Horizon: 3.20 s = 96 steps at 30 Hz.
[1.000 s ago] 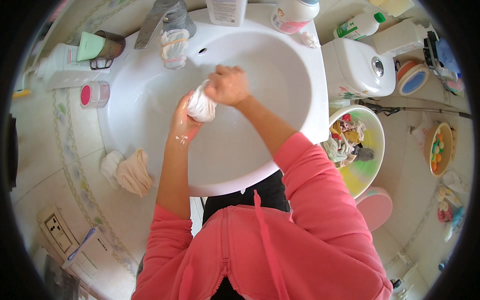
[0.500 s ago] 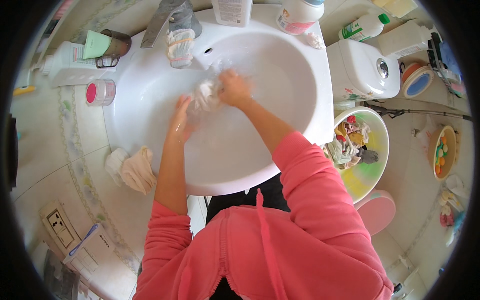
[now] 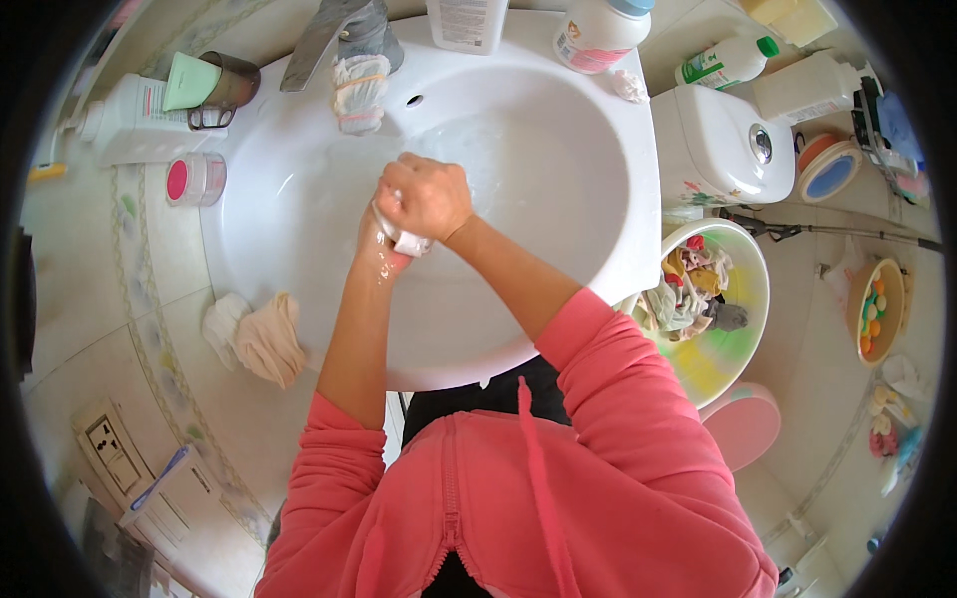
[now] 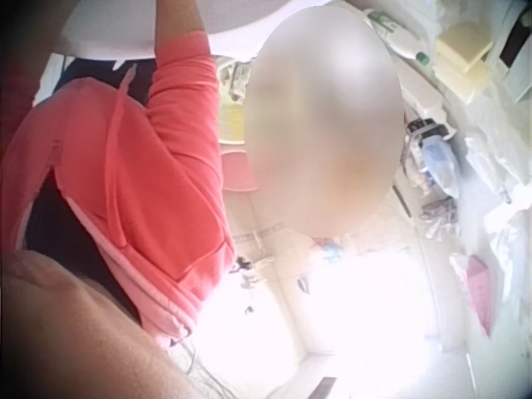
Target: The person hand-washes several small white cloths in a bathroom sink. They repeatedly wet, rub, and wring each cloth under running water, then place the cleaned items into a nearby basin.
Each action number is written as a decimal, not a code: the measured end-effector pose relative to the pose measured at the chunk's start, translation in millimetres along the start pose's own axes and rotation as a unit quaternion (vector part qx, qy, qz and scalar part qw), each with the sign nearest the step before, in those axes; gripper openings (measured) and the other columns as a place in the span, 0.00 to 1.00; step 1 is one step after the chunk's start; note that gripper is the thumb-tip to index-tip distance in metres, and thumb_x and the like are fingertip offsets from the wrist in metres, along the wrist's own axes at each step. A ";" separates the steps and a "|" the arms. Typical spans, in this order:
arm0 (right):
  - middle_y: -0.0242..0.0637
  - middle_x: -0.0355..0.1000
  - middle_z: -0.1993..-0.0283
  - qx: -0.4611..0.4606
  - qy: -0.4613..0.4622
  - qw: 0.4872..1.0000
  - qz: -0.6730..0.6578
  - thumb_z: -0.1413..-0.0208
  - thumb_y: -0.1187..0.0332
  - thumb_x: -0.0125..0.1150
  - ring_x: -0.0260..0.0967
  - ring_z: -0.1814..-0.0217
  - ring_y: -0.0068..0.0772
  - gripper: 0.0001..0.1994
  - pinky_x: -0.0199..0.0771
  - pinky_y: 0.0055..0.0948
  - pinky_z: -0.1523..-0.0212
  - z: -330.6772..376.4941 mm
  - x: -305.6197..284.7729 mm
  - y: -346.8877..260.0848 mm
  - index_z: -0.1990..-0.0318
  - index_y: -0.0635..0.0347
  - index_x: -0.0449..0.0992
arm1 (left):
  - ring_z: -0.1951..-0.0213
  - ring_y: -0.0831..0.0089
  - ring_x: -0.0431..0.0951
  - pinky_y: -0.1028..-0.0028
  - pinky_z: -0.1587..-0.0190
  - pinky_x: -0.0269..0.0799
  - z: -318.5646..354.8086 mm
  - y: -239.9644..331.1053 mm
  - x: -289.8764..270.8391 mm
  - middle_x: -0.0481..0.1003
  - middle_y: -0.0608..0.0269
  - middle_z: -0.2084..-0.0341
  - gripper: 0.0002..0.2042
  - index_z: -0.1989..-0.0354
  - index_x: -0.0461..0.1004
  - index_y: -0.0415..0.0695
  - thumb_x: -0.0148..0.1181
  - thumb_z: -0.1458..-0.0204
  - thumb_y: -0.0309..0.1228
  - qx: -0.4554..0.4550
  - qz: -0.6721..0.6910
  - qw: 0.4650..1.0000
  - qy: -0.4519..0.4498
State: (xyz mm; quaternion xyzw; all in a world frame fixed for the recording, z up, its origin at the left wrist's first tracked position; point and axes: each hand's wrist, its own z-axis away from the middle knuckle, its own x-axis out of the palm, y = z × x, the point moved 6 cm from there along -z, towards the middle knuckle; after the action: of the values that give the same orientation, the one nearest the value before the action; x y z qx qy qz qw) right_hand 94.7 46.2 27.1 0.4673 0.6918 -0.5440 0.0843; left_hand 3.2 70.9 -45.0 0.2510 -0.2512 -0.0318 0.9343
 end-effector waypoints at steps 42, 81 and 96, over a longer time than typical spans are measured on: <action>0.39 0.63 0.42 -0.082 -0.261 0.939 0.206 0.55 0.61 0.65 0.68 0.48 0.43 0.28 0.72 0.43 0.54 40.9 24.6 73.8 0.44 0.43 0.66 | 0.47 0.66 0.68 0.61 0.45 0.63 -12.0 15.7 -50.9 0.66 0.60 0.48 0.25 0.41 0.64 0.54 0.59 0.48 0.42 0.235 -0.678 0.685 0.125; 0.38 0.68 0.51 0.294 -0.201 0.934 -0.038 0.55 0.73 0.58 0.68 0.51 0.44 0.19 0.70 0.37 0.50 38.2 44.0 125.0 0.51 0.48 0.73 | 0.36 0.53 0.55 0.56 0.41 0.60 11.3 24.0 -39.6 0.48 0.56 0.34 0.37 0.33 0.53 0.51 0.58 0.51 0.51 0.062 -0.257 0.944 0.196; 0.38 0.70 0.63 0.022 -0.018 0.998 -0.050 0.59 0.56 0.61 0.70 0.68 0.44 0.12 0.71 0.41 0.72 -3.1 -1.3 2.8 0.71 0.52 0.75 | 0.58 0.73 0.71 0.74 0.56 0.69 19.5 11.9 10.5 0.70 0.64 0.57 0.21 0.47 0.67 0.42 0.58 0.47 0.40 0.112 0.103 0.980 -0.125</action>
State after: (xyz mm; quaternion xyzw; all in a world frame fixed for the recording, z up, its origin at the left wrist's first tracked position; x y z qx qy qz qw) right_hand 98.7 48.0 27.2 0.4238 0.7005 -0.5711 0.0587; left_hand 2.1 70.5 -19.8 0.3210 -0.3924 0.0618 0.8598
